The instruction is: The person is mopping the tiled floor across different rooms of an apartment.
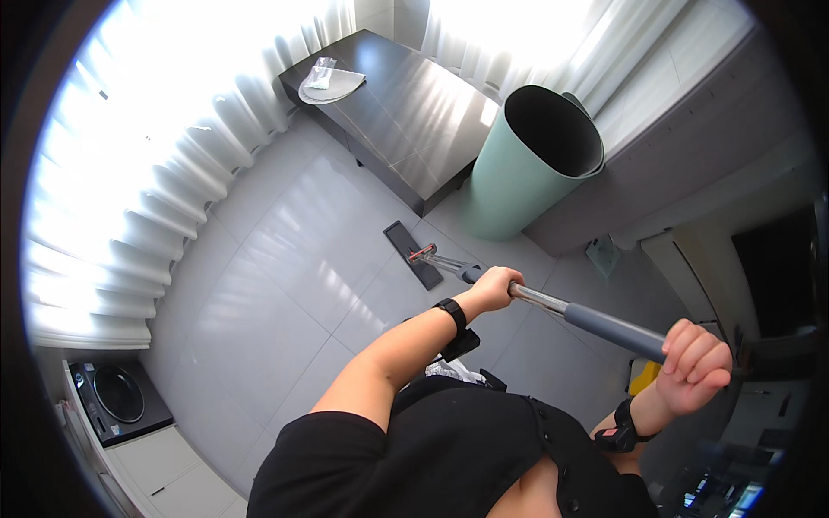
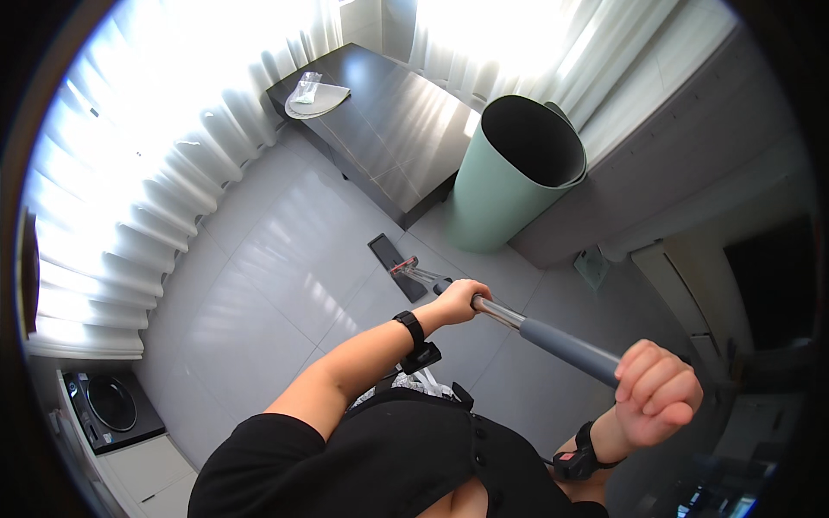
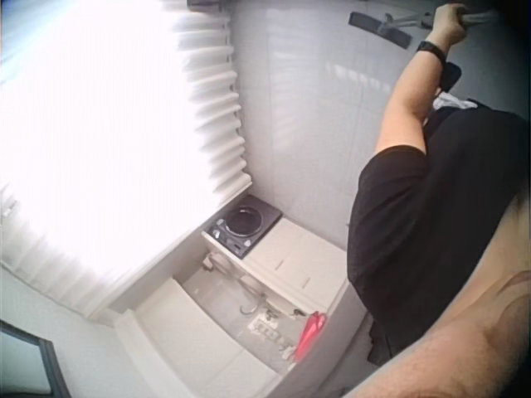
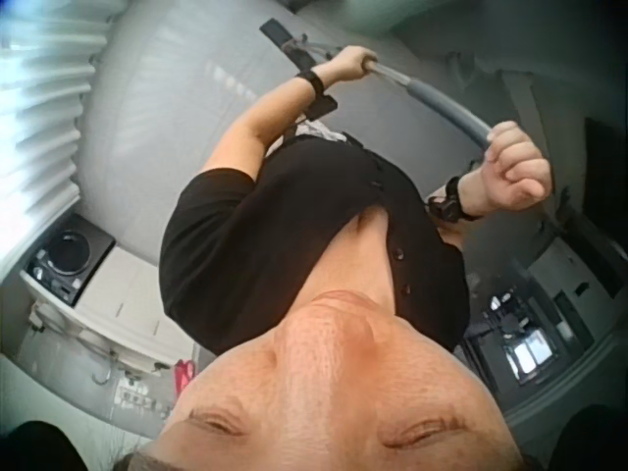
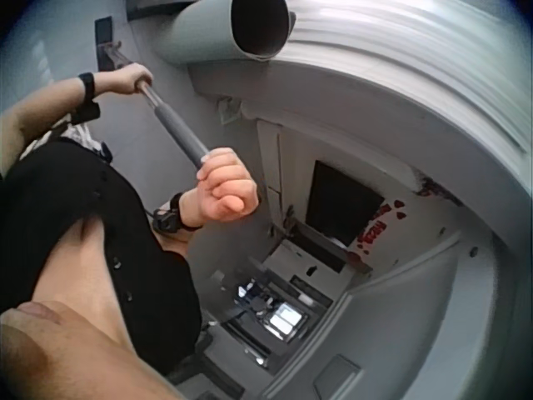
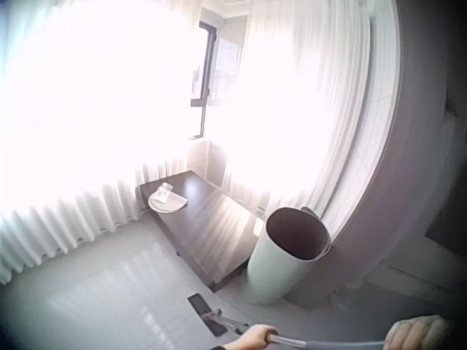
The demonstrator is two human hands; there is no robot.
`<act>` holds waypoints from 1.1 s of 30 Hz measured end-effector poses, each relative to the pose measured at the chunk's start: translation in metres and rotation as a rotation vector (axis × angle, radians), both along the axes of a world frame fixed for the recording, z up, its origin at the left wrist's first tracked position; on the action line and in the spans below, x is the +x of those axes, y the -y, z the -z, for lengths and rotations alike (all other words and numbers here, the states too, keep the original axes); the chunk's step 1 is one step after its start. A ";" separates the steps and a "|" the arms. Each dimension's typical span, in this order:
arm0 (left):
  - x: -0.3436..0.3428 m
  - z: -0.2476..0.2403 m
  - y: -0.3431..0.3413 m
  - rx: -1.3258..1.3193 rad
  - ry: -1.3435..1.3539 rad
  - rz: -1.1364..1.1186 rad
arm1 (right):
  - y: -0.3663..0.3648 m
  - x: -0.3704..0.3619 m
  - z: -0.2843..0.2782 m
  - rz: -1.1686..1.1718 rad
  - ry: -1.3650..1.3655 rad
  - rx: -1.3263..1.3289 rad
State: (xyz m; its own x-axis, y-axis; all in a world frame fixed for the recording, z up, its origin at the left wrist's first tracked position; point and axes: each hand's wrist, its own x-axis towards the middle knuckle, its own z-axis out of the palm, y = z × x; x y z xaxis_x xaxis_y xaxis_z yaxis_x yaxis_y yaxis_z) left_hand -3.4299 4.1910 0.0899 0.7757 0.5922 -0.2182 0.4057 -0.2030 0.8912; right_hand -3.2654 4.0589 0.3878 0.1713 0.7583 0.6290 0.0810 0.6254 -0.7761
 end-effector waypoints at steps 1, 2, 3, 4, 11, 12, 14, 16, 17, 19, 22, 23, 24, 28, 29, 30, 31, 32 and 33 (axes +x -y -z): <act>0.004 -0.002 0.014 0.011 0.010 0.046 | 0.021 0.002 0.002 0.051 -0.036 0.016; 0.011 -0.005 0.029 0.021 0.020 0.096 | 0.044 0.003 0.001 0.093 -0.047 0.027; 0.019 -0.008 0.044 0.032 0.045 0.120 | 0.067 0.006 0.001 0.144 -0.055 0.035; 0.030 -0.011 0.060 0.030 0.035 0.139 | 0.091 0.009 0.001 0.197 -0.064 0.043; 0.065 -0.002 0.163 0.007 -0.058 0.564 | 0.250 0.002 0.028 0.740 -0.028 -0.073; 0.069 0.000 0.169 -0.007 -0.102 0.622 | 0.258 0.000 0.031 0.845 -0.007 -0.103; 0.073 0.010 0.177 0.016 -0.126 0.675 | 0.263 -0.010 0.038 0.928 -0.005 -0.139; 0.075 0.019 0.180 0.041 -0.125 0.704 | 0.256 -0.021 0.045 1.218 -0.102 -0.144; 0.074 0.017 0.181 0.061 -0.134 0.720 | 0.255 -0.022 0.048 1.307 -0.137 -0.118; 0.074 0.016 0.184 0.035 -0.155 0.748 | 0.253 -0.025 0.050 1.382 -0.161 -0.108; 0.056 0.023 0.168 0.012 -0.213 0.760 | 0.227 -0.039 0.058 1.468 -0.228 -0.062; 0.051 0.022 0.153 0.016 -0.222 0.772 | 0.212 -0.044 0.057 1.492 -0.261 -0.058; 0.045 0.023 0.137 0.020 -0.231 0.780 | 0.195 -0.051 0.057 1.513 -0.295 -0.055; -0.004 0.045 0.062 0.028 -0.225 0.659 | 0.115 -0.087 0.072 1.538 -0.424 -0.142; -0.021 0.056 0.042 0.030 -0.209 0.627 | 0.091 -0.098 0.075 1.542 -0.448 -0.172; -0.037 0.062 0.019 0.035 -0.194 0.600 | 0.068 -0.110 0.078 1.551 -0.474 -0.199; -0.054 0.067 -0.002 0.021 -0.176 0.569 | 0.049 -0.122 0.081 1.536 -0.468 -0.205; -0.070 0.068 -0.022 0.004 -0.161 0.557 | 0.032 -0.136 0.083 1.516 -0.449 -0.207; -0.083 0.069 -0.041 -0.005 -0.142 0.549 | 0.015 -0.147 0.083 1.496 -0.431 -0.207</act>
